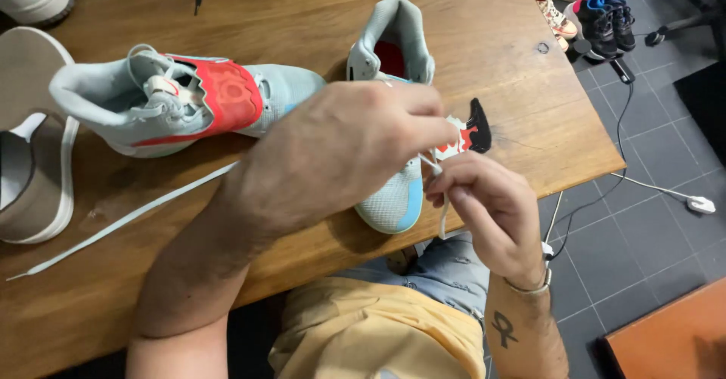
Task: The person laces a light blue and white high-top sneaker by threading white laces through the eyelets. They pull the laces tight, cross them over, and continue lacing up to the top of the shoe before tying a knot.
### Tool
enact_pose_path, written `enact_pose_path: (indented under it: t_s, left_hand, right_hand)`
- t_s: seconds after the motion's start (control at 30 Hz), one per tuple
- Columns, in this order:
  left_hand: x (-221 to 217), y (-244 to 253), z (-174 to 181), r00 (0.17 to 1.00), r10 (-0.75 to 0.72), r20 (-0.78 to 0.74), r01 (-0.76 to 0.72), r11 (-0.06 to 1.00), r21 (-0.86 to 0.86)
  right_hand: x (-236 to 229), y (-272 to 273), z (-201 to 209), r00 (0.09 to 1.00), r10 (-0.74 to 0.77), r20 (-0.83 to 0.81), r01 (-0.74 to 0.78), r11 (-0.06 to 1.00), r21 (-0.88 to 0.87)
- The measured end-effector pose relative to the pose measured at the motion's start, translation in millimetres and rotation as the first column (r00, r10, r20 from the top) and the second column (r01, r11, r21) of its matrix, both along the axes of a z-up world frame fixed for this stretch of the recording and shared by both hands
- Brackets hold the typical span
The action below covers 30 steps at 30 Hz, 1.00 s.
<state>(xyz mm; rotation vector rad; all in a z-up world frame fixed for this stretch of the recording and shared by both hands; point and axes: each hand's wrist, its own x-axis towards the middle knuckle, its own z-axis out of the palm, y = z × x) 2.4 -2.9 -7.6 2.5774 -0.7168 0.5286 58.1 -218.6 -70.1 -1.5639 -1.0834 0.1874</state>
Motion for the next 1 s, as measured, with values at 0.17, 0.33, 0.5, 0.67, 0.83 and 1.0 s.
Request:
enact_pose_path:
  t_s: [0.17, 0.33, 0.5, 0.67, 0.83, 1.0]
  left_hand:
    - [14.2, -6.2, -18.5, 0.982, -0.045, 0.183, -0.012, 0.953, 0.304]
    - [16.2, -15.5, -22.7, 0.980, -0.063, 0.189, 0.011, 0.964, 0.264]
    - [21.0, -19.7, -28.9, 0.976, -0.064, 0.206, 0.016, 0.974, 0.227]
    - [21.2, -11.8, -22.7, 0.972, -0.063, 0.225, 0.019, 0.981, 0.191]
    - [15.3, 24.9, -29.1, 0.969, 0.098, 0.227, -0.079, 0.993, -0.091]
    - [11.1, 43.1, -81.4, 0.932, 0.332, 0.145, -0.219, 0.836, -0.503]
  right_hand:
    - [2.7, 5.4, -0.1, 0.999, -0.047, 0.021, 0.048, 0.999, -0.002]
    - [7.2, 4.9, -1.3, 0.994, -0.075, 0.082, 0.079, 0.996, -0.048]
    - [13.0, -1.3, -11.6, 0.997, -0.081, -0.005, 0.081, 0.995, -0.051]
    - [11.4, 0.3, -17.7, 0.956, -0.018, -0.292, 0.054, 0.992, 0.116]
    - [20.1, 8.3, -20.1, 0.928, 0.038, -0.370, 0.013, 0.991, 0.133]
    - [41.3, 40.4, -33.2, 0.940, 0.044, -0.339, -0.029, 0.998, 0.051]
